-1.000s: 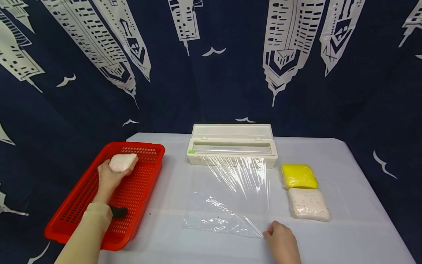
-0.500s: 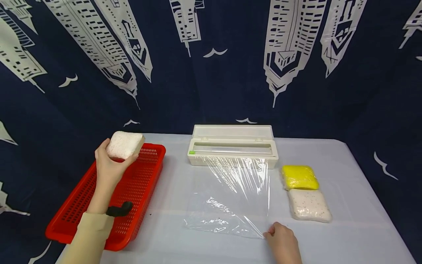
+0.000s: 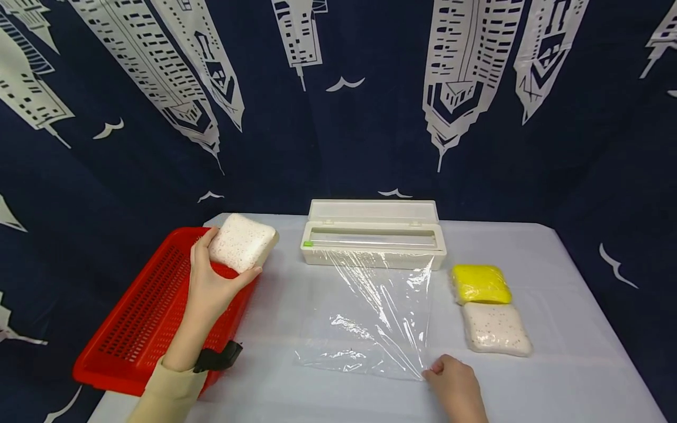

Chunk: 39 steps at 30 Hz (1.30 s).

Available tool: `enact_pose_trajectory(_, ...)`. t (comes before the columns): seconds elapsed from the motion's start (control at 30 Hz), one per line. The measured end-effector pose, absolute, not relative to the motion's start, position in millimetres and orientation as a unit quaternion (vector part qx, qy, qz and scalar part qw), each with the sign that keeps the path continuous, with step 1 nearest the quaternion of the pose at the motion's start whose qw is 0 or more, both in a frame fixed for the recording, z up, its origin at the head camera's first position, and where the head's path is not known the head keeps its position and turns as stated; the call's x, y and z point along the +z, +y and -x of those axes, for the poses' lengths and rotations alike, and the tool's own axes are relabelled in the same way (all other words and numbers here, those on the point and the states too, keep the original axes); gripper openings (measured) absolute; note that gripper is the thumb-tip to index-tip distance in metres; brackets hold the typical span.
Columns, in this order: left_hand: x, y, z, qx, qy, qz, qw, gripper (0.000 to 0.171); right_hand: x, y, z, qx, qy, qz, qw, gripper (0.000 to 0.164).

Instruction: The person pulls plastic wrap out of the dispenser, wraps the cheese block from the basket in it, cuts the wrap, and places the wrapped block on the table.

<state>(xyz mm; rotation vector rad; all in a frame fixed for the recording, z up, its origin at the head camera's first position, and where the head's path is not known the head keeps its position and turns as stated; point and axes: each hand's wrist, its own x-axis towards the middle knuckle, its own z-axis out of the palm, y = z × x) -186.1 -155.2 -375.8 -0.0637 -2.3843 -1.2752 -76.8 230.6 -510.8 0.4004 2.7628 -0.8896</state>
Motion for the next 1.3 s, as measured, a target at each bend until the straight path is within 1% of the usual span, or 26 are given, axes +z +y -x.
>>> enact_pose_trajectory(0.23, -388.8, -118.0, 167.3, -0.470, -0.856, 0.058, 0.207, 0.103, -510.1, 230.9, 78.6, -0.307, 0.936, -0.136, 0.107, 0.019)
enact_pose_trajectory(0.43, -424.1, -68.9, 147.8, -0.486, -0.854, 0.066, 0.173, 0.109, -511.0, 233.3, 79.5, -0.311, 0.932, -0.143, 0.118, 0.020)
enact_pose_trajectory(0.53, -444.3, -43.6, 140.3, -0.496, -0.854, 0.055, 0.147, 0.113, -511.7, 234.2, 79.7, -0.312, 0.932, -0.144, 0.118, 0.021)
enact_pose_trajectory(0.63, -462.9, -20.9, 134.6, -0.505, -0.854, 0.030, 0.123, 0.116, -512.4, 234.7, 79.5, -0.308, 0.935, -0.138, 0.108, 0.021)
enact_pose_trajectory(0.8, -487.7, 7.0, 127.6, -0.520, -0.848, -0.010, 0.099, 0.117, -512.4, 233.3, 79.3, -0.299, 0.941, -0.130, 0.089, 0.021)
enact_pose_trajectory(0.9, -497.4, 18.3, 126.0, -0.519, -0.849, -0.024, 0.103, 0.119, -512.3, 233.5, 79.0, -0.301, 0.941, -0.128, 0.085, 0.020)
enact_pose_trajectory(1.17, -516.3, 41.3, 127.7, -0.482, -0.859, -0.075, 0.156, 0.125, -511.3, 232.4, 79.7, -0.307, 0.939, -0.130, 0.082, 0.020)
enact_pose_trajectory(1.3, -521.7, 51.0, 127.1, -0.476, -0.861, -0.087, 0.157, 0.124, -511.3, 232.6, 80.2, -0.311, 0.936, -0.132, 0.097, 0.020)
